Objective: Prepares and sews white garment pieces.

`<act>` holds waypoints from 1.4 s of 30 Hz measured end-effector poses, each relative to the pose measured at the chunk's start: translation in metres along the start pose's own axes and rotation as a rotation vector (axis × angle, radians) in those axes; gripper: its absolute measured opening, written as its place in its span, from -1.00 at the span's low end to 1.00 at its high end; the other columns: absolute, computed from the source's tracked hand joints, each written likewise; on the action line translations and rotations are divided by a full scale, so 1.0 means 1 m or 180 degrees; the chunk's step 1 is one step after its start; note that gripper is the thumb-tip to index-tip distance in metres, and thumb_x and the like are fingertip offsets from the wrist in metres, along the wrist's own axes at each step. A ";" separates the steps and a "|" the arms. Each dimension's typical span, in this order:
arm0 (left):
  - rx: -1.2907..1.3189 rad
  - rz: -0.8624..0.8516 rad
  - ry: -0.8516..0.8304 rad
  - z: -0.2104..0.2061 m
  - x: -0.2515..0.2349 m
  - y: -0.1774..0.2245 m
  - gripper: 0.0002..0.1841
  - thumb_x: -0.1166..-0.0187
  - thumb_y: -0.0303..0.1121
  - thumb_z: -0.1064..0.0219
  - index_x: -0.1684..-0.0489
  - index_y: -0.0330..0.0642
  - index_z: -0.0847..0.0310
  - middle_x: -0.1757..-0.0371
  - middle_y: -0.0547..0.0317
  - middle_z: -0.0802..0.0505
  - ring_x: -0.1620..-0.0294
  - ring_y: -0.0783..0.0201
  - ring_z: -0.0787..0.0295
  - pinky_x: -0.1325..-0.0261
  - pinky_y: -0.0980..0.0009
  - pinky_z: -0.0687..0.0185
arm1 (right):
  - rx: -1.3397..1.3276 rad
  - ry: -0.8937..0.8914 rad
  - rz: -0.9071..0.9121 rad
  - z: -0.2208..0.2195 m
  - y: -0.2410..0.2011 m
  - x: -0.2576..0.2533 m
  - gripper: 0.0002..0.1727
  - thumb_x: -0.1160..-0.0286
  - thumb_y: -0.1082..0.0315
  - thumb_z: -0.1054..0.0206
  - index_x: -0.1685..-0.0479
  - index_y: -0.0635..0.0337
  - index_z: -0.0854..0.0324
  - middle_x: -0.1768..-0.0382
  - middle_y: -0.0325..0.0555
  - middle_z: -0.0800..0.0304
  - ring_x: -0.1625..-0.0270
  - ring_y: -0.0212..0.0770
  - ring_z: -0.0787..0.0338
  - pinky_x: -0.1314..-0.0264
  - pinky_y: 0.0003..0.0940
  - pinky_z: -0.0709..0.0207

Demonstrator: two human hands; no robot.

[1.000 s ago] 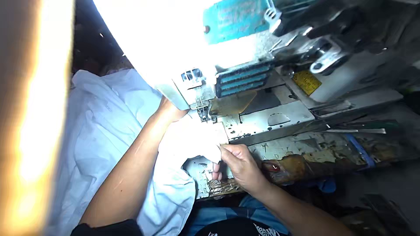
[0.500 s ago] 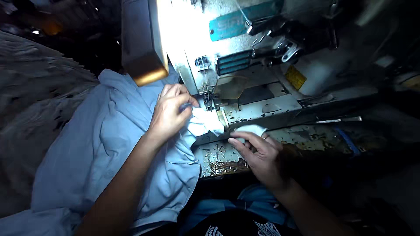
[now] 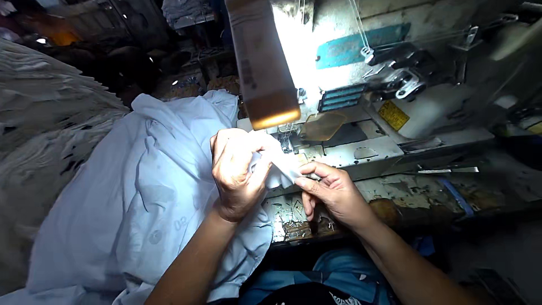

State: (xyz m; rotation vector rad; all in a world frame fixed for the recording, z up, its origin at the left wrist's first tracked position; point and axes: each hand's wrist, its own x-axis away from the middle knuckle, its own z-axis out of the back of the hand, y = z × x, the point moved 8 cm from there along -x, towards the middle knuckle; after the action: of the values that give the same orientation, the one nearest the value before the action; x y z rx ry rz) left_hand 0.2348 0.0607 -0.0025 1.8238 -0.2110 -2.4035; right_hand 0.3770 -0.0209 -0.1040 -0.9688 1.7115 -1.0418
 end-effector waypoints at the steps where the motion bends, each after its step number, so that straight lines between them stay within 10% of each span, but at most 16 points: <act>1: 0.0017 0.0003 0.0006 0.002 0.003 0.006 -0.92 -0.46 -0.40 -0.43 0.35 -0.21 -0.71 0.18 0.13 -0.79 -0.12 0.27 -0.63 -0.33 0.38 -0.41 | 0.0195 -0.0005 0.0152 -0.001 -0.001 0.002 -0.90 -0.64 0.46 -0.32 0.08 0.20 -0.75 0.57 -0.35 -0.79 0.64 -0.52 -0.72 0.53 -0.62 -0.69; 5: -0.0088 -0.0281 -0.0316 0.009 0.021 0.039 -0.88 -0.56 -0.29 -0.38 0.36 -0.06 -0.62 0.21 0.27 -0.70 -0.09 0.32 -0.55 -0.37 0.36 -0.31 | 0.0656 -0.0186 0.0754 -0.013 -0.014 0.026 -0.88 -0.57 0.43 -0.38 0.13 0.26 -0.81 0.21 -0.33 -0.86 0.33 -0.59 -0.78 0.25 -0.65 -0.75; 11: 0.0414 0.0211 -0.0867 0.040 0.004 0.073 -0.86 -0.58 -0.14 -0.41 0.30 0.11 -0.64 0.17 0.55 -0.80 -0.12 0.59 -0.68 -0.32 0.53 -0.50 | 0.0439 -0.0326 0.0870 -0.034 -0.029 0.082 -0.91 -0.46 0.44 -0.48 0.32 0.30 -0.77 0.44 -0.31 -0.85 0.41 -0.62 -0.78 0.30 -0.70 -0.71; 15: -0.0526 -0.1098 -0.2868 -0.013 0.006 0.102 -0.82 -0.58 -0.32 -0.24 0.29 0.00 -0.80 0.16 0.25 -0.86 0.01 0.20 -0.78 -0.17 0.08 -0.52 | 0.0921 -0.0323 0.1107 -0.032 -0.029 0.080 -0.84 -0.45 0.36 -0.52 0.30 0.31 -0.76 0.35 -0.25 -0.84 0.27 -0.61 -0.78 0.14 -0.70 -0.70; 19: -0.0724 -0.1160 -0.4396 -0.038 0.023 0.076 -0.87 -0.45 -0.30 -0.32 0.47 -0.03 -0.72 0.52 0.23 -0.74 0.44 0.16 -0.73 0.32 0.13 -0.53 | 0.1519 -0.0206 0.1082 -0.012 0.012 0.056 -0.87 -0.38 0.36 -0.49 0.31 0.25 -0.86 0.24 -0.19 -0.90 0.02 -0.57 -0.77 -0.16 -0.60 -0.58; 27: -0.1189 -0.1324 -0.3933 -0.035 -0.017 0.024 -0.76 -0.35 -0.13 -0.30 0.70 0.07 -0.69 0.61 0.31 -0.66 0.58 0.19 -0.67 0.66 0.19 -0.34 | 0.1331 -0.0066 0.1026 0.002 0.037 0.030 -0.85 -0.46 0.36 -0.48 0.27 0.29 -0.89 0.29 -0.20 -0.94 0.20 -0.61 -0.83 0.01 -0.69 -0.70; 42: -0.1418 -0.1359 -0.3627 -0.028 -0.047 0.028 -0.76 -0.32 -0.14 -0.33 0.72 0.05 -0.65 0.64 0.31 -0.60 0.54 0.21 -0.64 0.54 0.23 -0.27 | 0.1719 -0.0025 0.1559 0.009 0.029 0.008 -0.83 -0.48 0.32 -0.49 0.24 0.25 -0.90 0.31 -0.14 -0.95 0.21 -0.56 -0.85 0.03 -0.66 -0.68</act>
State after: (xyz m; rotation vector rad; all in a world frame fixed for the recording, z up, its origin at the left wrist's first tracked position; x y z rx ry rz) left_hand 0.2744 0.0409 0.0400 0.1934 0.6303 -3.1189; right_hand 0.3784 -0.0207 -0.1355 -0.1943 1.4382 -1.0741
